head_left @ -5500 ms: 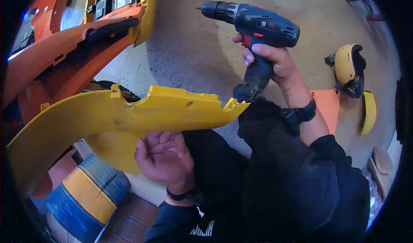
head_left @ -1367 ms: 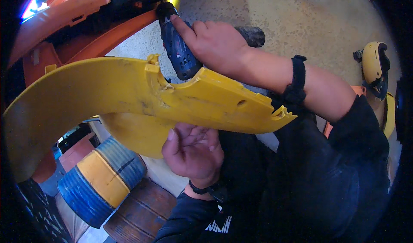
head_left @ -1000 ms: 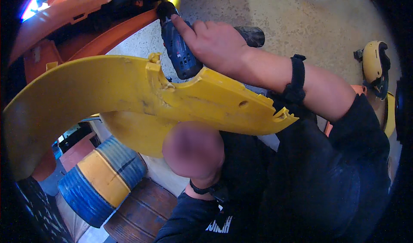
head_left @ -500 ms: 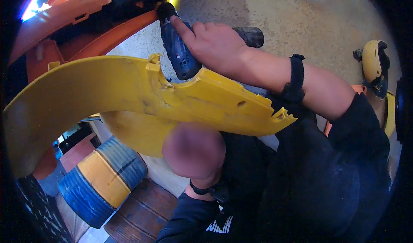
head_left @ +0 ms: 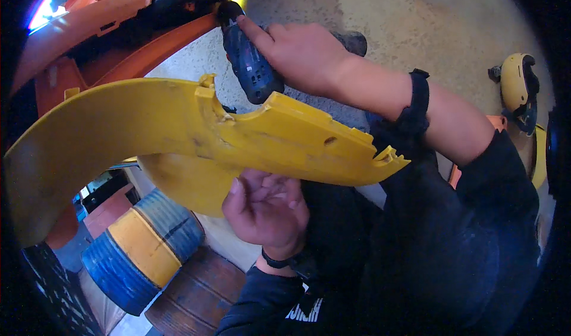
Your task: Disassembling the plastic fairing of a motorcycle using a power drill.
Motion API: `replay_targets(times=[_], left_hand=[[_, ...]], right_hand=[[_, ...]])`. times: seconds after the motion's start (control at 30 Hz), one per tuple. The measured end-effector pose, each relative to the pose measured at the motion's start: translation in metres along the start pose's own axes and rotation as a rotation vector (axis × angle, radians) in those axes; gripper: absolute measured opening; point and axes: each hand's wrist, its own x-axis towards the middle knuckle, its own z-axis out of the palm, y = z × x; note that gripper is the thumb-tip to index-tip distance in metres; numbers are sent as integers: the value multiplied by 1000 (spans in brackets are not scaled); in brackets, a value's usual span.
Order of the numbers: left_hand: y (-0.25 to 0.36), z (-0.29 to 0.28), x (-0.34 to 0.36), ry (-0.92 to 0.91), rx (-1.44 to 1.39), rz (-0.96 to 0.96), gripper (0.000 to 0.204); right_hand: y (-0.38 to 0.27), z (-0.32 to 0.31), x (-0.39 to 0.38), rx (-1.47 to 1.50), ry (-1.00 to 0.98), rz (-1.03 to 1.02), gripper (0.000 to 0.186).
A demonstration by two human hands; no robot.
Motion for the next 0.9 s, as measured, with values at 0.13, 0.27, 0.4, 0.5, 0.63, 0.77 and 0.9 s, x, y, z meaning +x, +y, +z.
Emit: replay_targets(times=[0.13,0.27,0.4,0.5,0.63,0.77,0.9], left_hand=[[-1,0,0,-12,33,0,46],[-4,14,2,134,158,49,26],[0,1,6,17,61,11,36],[2,14,6,99,96,18,30],[2,20,6,123,148,38,27],[0,21,6,147,149,21,29],[-2,23,6,141,143,21,30]], right_hand=[[6,1,-8,-48,33,-21,65],[10,15,-12,-80,96,-107,64],[7,17,-9,-33,114,-81,57],[1,8,-3,-38,71,-16,62],[1,0,0,-25,43,-7,57],[12,-2,-4,-60,53,-46,54],[19,5,-6,-93,103,-82,57]])
